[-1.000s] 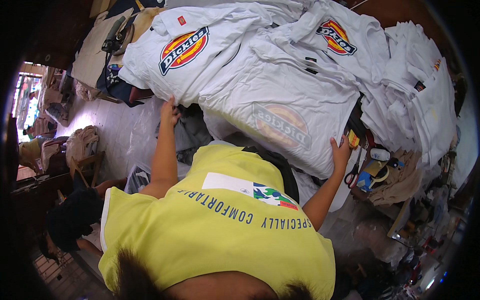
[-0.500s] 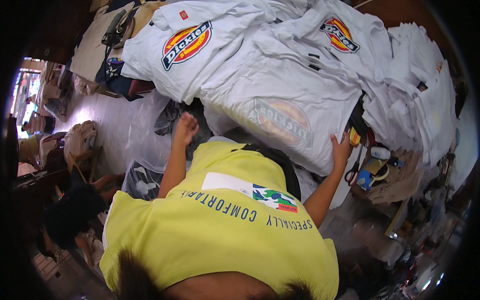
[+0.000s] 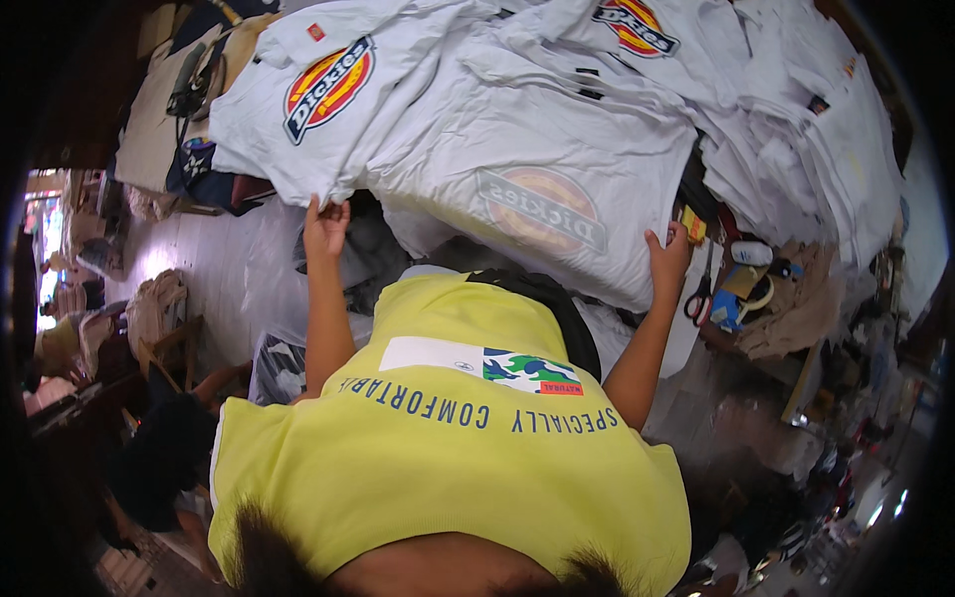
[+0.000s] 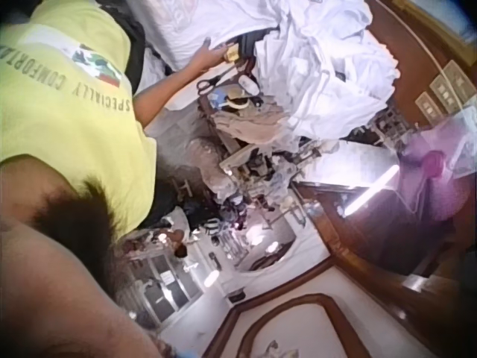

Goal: The person picks up several white t-shirts one by one from a stack, unfolds them to check the fabric and seams, uses shears to trim excess thread from the necklines and hems, and then refolds them back onto the stack.

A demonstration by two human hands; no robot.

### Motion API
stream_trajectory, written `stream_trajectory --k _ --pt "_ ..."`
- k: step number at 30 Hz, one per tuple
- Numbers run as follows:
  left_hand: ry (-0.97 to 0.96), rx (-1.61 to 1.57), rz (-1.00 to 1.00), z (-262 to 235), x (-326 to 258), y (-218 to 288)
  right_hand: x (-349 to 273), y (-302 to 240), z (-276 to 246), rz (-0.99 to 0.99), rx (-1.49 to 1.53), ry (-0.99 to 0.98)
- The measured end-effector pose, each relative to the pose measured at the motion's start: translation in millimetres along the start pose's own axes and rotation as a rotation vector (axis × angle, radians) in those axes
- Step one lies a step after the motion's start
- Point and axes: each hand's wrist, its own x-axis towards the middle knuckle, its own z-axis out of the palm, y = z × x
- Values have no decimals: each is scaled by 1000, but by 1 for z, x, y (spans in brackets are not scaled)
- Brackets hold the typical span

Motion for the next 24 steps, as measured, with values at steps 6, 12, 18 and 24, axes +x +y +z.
stream_trajectory --k 6,12,18,24 --pt "51 233 -52 -34 -32 -15 -20 33 -15 88 86 -35" --pt "601 1070 668 -26 -3 -57 -28 21 -10 -20 81 35" --pt "-472 1845 1034 111 -58 -72 -47 13 -22 171 12 4" --pt "-702 1991 1180 118 -55 -66 -70 31 -29 3 -312 -95"
